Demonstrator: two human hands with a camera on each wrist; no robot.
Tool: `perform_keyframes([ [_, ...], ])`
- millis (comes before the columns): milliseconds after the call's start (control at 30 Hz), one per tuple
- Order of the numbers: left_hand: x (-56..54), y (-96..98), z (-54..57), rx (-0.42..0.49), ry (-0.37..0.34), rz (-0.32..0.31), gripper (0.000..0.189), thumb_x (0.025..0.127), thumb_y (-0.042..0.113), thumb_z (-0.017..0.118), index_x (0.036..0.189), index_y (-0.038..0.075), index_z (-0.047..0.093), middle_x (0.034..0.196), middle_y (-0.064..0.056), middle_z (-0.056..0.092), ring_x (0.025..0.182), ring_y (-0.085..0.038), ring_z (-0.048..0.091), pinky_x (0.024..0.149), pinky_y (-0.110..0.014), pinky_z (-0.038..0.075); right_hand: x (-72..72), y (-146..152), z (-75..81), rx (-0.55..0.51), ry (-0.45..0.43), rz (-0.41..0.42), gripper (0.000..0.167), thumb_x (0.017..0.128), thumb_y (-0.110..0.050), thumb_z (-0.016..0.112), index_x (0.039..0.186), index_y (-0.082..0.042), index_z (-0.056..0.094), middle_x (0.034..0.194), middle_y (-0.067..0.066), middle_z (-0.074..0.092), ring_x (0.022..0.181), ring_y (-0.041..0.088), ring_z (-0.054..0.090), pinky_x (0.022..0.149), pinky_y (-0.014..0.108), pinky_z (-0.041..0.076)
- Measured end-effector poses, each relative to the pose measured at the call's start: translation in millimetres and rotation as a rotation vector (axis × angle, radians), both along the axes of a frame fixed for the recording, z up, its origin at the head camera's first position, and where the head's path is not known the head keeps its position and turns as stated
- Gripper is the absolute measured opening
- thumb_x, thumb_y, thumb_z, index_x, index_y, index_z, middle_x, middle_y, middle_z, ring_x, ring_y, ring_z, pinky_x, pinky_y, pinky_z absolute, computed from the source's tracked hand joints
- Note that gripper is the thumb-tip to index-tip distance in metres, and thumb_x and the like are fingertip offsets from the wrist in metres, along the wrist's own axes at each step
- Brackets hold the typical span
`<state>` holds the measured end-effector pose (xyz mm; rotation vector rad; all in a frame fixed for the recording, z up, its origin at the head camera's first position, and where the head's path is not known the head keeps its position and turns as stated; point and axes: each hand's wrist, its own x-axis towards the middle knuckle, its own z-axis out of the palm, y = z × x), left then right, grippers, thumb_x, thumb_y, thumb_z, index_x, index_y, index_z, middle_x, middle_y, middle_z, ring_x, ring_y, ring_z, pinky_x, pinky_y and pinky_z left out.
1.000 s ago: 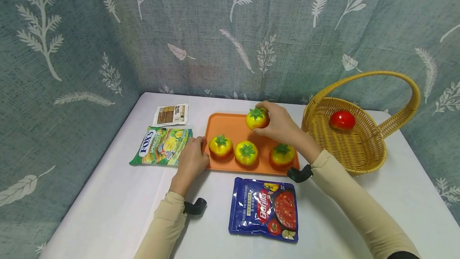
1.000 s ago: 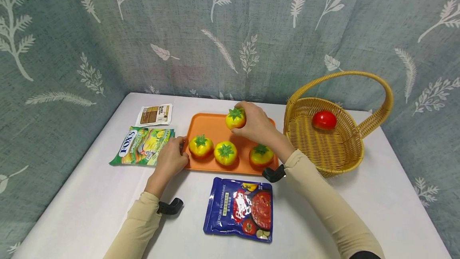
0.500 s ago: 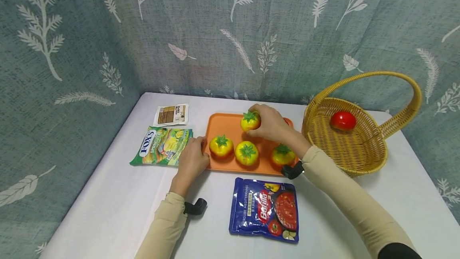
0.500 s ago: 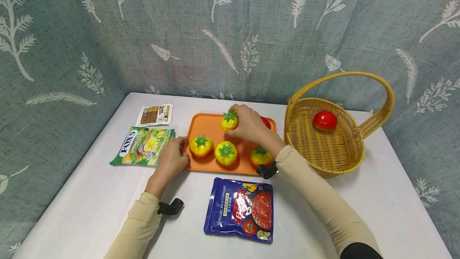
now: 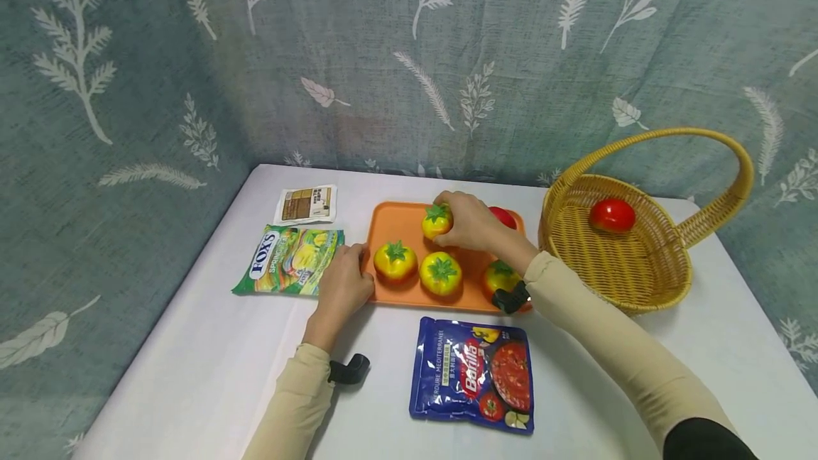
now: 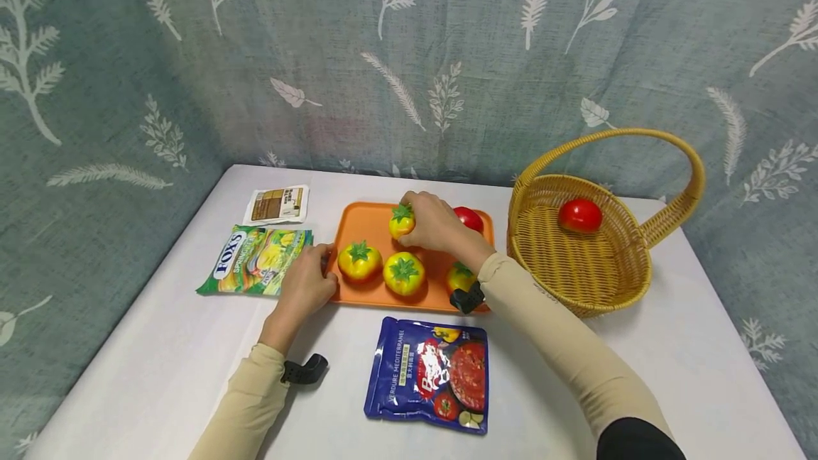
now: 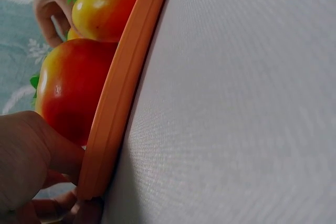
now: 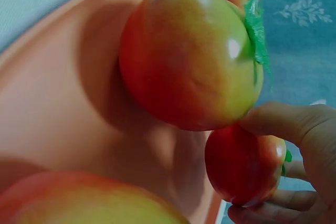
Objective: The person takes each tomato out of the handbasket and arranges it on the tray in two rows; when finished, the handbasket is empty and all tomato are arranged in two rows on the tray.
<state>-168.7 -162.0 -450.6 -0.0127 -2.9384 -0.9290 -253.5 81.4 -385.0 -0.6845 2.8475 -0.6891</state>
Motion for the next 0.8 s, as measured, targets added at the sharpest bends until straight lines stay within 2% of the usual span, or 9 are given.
perform_keyframes([
  [200, -1.0, 2.6, 1.3, -0.004, 0.018, -0.005, 0.051, 0.081, 0.002, 0.06, 0.131, -0.001, 0.061, 0.112, -0.018, 0.058, 0.098, -0.033, 0.057, 0.084, -0.048, 0.048, -1.4, 0.8, -3.4, 0.004, -0.003, -0.004, 0.063, 0.078, -0.028, 0.084, 0.13, -0.005, 0.058, 0.118, 0.011, 0.063, 0.104, 0.027, 0.057, 0.097, 0.044, 0.047],
  [333, 0.8, 2.6, 0.2, -0.016, 0.032, -0.003, 0.051, 0.079, 0.001, 0.06, 0.13, -0.001, 0.061, 0.114, -0.018, 0.059, 0.103, -0.034, 0.059, 0.087, -0.049, 0.048, -3.2, -0.4, -5.9, -0.001, 0.0, 0.004, 0.063, 0.078, -0.028, 0.085, 0.129, -0.004, 0.058, 0.118, 0.012, 0.063, 0.104, 0.027, 0.057, 0.096, 0.044, 0.047],
  [600, 1.4, 3.2, -2.6, -0.027, 0.032, 0.005, 0.053, 0.077, 0.0, 0.06, 0.131, -0.002, 0.061, 0.115, -0.019, 0.06, 0.105, -0.035, 0.059, 0.087, -0.05, 0.048, -5.8, -0.5, -9.3, -0.004, 0.012, 0.029, 0.062, 0.078, -0.029, 0.084, 0.127, -0.003, 0.056, 0.12, 0.013, 0.062, 0.106, 0.028, 0.057, 0.095, 0.043, 0.047],
  [800, 1.3, 4.8, -2.4, -0.039, 0.05, 0.006, 0.051, 0.078, 0.0, 0.059, 0.129, -0.002, 0.062, 0.113, -0.019, 0.06, 0.101, -0.035, 0.06, 0.085, -0.05, 0.049, -3.5, 3.1, -7.4, 0.002, -0.002, 0.018, 0.075, 0.077, -0.031, 0.086, 0.137, -0.002, 0.051, 0.127, 0.015, 0.059, 0.111, 0.03, 0.056, 0.099, 0.046, 0.046],
])
